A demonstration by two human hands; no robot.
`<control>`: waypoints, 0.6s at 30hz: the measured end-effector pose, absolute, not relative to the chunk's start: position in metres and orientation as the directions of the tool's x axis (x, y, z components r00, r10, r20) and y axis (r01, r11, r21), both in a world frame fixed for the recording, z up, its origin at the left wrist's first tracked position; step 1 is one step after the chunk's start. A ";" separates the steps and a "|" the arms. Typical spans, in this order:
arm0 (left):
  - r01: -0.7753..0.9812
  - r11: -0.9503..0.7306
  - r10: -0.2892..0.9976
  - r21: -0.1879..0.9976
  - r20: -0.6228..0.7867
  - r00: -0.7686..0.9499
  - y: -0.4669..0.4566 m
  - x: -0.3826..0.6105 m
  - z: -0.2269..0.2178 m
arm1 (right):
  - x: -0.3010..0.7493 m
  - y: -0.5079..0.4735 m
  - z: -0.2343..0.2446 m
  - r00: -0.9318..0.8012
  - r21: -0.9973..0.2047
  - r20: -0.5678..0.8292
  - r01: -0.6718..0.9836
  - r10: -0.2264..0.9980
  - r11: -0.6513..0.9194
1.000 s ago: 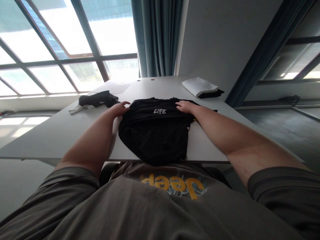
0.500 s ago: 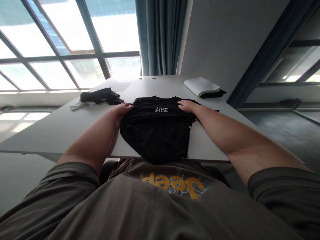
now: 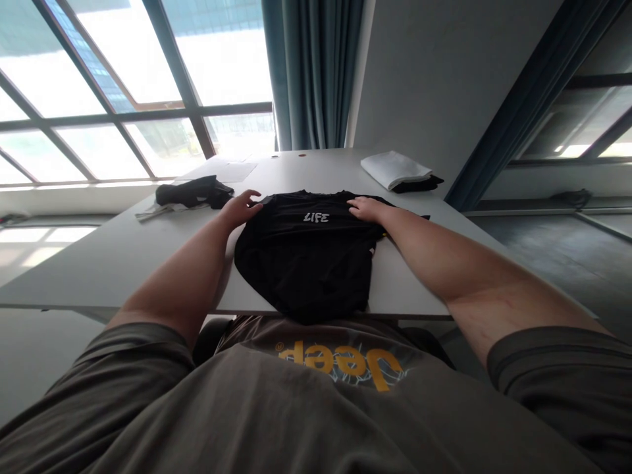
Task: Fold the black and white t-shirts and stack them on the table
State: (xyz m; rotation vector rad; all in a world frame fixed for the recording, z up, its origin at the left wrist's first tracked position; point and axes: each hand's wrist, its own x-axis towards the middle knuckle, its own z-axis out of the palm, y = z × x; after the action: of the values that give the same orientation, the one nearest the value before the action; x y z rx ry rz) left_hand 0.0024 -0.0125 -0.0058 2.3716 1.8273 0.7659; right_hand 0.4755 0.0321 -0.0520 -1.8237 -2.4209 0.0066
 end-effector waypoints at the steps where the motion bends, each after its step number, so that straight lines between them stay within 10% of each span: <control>1: 0.882 -0.330 0.917 0.336 0.336 0.215 -0.012 0.003 -0.004 | 0.476 0.033 -0.052 -0.278 -0.075 0.094 0.955 0.956 0.286; 6: 0.888 -0.391 0.915 0.241 0.208 0.347 -0.009 0.007 -0.002 | 0.477 0.035 -0.054 -0.278 -0.089 0.107 0.954 0.955 0.288; 18: 0.960 -0.031 0.935 0.279 0.349 -0.071 -0.002 0.003 -0.013 | 0.475 0.036 -0.054 -0.259 -0.064 0.108 0.961 0.960 0.267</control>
State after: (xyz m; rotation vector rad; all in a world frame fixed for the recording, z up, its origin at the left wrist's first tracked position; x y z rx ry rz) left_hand 0.0029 -0.0021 -0.0126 2.1776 2.2247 0.7282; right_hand 0.4751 0.0363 -0.0539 -1.8291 -2.3981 -0.0217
